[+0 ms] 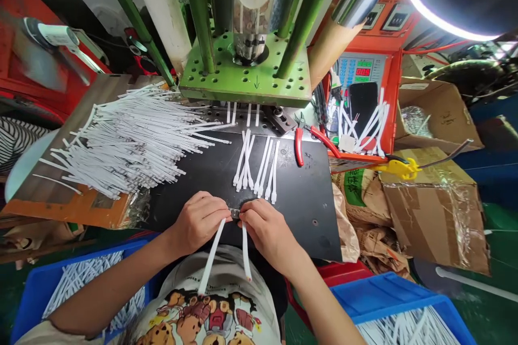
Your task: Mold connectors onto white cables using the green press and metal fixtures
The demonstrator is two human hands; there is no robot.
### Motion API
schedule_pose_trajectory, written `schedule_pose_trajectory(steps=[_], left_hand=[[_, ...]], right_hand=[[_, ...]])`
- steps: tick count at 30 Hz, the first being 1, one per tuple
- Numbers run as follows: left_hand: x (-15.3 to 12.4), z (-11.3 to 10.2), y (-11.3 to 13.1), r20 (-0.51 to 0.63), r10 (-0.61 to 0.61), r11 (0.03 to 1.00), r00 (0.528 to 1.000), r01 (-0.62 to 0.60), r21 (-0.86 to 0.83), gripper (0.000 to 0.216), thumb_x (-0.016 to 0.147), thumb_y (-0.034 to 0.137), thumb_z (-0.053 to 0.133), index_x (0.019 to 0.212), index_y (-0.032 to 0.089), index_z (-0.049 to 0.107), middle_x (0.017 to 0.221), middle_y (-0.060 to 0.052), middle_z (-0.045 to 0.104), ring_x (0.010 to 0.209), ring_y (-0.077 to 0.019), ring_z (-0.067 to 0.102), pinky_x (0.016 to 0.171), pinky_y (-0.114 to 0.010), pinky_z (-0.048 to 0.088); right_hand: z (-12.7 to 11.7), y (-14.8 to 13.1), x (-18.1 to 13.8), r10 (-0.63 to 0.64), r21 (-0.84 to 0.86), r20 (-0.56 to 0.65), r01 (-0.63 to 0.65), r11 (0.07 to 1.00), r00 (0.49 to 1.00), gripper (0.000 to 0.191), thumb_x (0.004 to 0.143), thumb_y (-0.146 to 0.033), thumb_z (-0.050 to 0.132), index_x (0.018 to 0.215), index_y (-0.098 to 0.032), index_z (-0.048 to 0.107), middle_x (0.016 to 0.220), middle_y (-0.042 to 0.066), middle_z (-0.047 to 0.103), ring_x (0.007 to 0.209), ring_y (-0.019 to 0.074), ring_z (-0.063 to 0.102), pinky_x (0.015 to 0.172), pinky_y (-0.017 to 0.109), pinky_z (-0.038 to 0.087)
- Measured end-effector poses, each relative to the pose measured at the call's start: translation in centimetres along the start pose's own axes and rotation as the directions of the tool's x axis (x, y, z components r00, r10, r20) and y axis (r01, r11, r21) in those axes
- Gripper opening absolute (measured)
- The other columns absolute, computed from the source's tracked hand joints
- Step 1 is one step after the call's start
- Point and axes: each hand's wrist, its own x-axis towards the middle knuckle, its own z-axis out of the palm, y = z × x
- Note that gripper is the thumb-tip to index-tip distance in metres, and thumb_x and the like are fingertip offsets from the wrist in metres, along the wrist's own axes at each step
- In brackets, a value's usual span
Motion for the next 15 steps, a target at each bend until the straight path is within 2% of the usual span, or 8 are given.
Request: schedule_pose_trajectory(steps=[2, 4, 7, 9, 12, 15], left_hand=[[0.1, -0.3, -0.2, 0.025, 0.007, 1.000, 1.000, -0.006, -0.016, 0.011, 0.095, 0.015, 0.053, 0.090, 0.016, 0.062, 0.085, -0.002, 0.068, 0.084, -0.0145, 0.064, 0.080, -0.032, 0.042], [0.3, -1.4, -1.0, 0.098, 0.041, 0.999, 0.994, -0.040, -0.017, 0.009, 0.096, 0.016, 0.053, 0.097, 0.016, 0.062, 0.091, -0.003, 0.069, 0.089, -0.0149, 0.064, 0.081, -0.031, 0.042], [0.4, -4.3, -3.7, 0.161, 0.000, 0.986, 0.987, -0.027, 0.165, 0.016, 0.094, 0.012, 0.053, 0.106, 0.016, 0.062, 0.098, -0.006, 0.067, 0.094, -0.0194, 0.061, 0.080, -0.033, 0.042], [0.6, -6.6, -5.9, 0.150, -0.098, 0.929, 0.984, 0.037, 0.367, 0.013, 0.092, 0.011, 0.053, 0.097, 0.017, 0.064, 0.095, -0.007, 0.065, 0.091, -0.0228, 0.059, 0.078, -0.035, 0.041], [0.9, -8.9, -8.4, 0.217, -0.146, 0.856, 0.965, 0.013, 0.518, 0.013, 0.090, 0.011, 0.057, 0.079, 0.019, 0.061, 0.084, -0.006, 0.062, 0.086, -0.0239, 0.057, 0.073, -0.035, 0.039], [1.2, -9.3, -9.3, 0.287, -0.089, 0.820, 0.954, -0.093, 0.564, 0.020, 0.092, 0.009, 0.052, 0.075, 0.018, 0.058, 0.077, -0.004, 0.060, 0.082, -0.0219, 0.057, 0.075, -0.035, 0.038]], right_hand=[[-1.7, 0.4, 1.5, 0.005, 0.025, 0.220, -0.010, 1.000, 0.976, 0.023, 0.093, -0.003, 0.047, 0.101, -0.019, 0.063, 0.099, 0.006, 0.065, 0.088, 0.0148, 0.061, 0.076, 0.025, 0.049], [-2.9, 0.8, 4.2, 0.034, -0.067, 0.316, -0.013, 0.998, 0.948, 0.032, 0.091, 0.001, 0.045, 0.105, -0.018, 0.065, 0.098, 0.006, 0.065, 0.088, 0.0149, 0.062, 0.077, 0.024, 0.048], [-3.0, 1.7, 9.5, 0.151, -0.415, 0.244, -0.038, 0.909, 0.958, 0.026, 0.091, -0.003, 0.047, 0.093, -0.017, 0.069, 0.087, 0.006, 0.064, 0.082, 0.0171, 0.061, 0.071, 0.026, 0.044], [-2.1, 2.3, 13.2, 0.199, -0.586, 0.201, -0.045, 0.809, 0.959, 0.023, 0.092, -0.007, 0.049, 0.086, -0.016, 0.070, 0.087, 0.007, 0.064, 0.082, 0.0180, 0.061, 0.070, 0.026, 0.042], [-0.5, 2.5, 16.9, 0.216, -0.666, 0.189, -0.037, 0.745, 0.958, 0.022, 0.090, -0.007, 0.050, 0.084, -0.013, 0.070, 0.091, 0.012, 0.065, 0.085, 0.0213, 0.062, 0.067, 0.028, 0.040], [0.7, 2.3, 17.9, 0.199, -0.692, 0.208, 0.000, 0.722, 0.958, 0.022, 0.088, -0.004, 0.048, 0.087, -0.009, 0.069, 0.089, 0.016, 0.065, 0.084, 0.0253, 0.061, 0.064, 0.030, 0.038]])
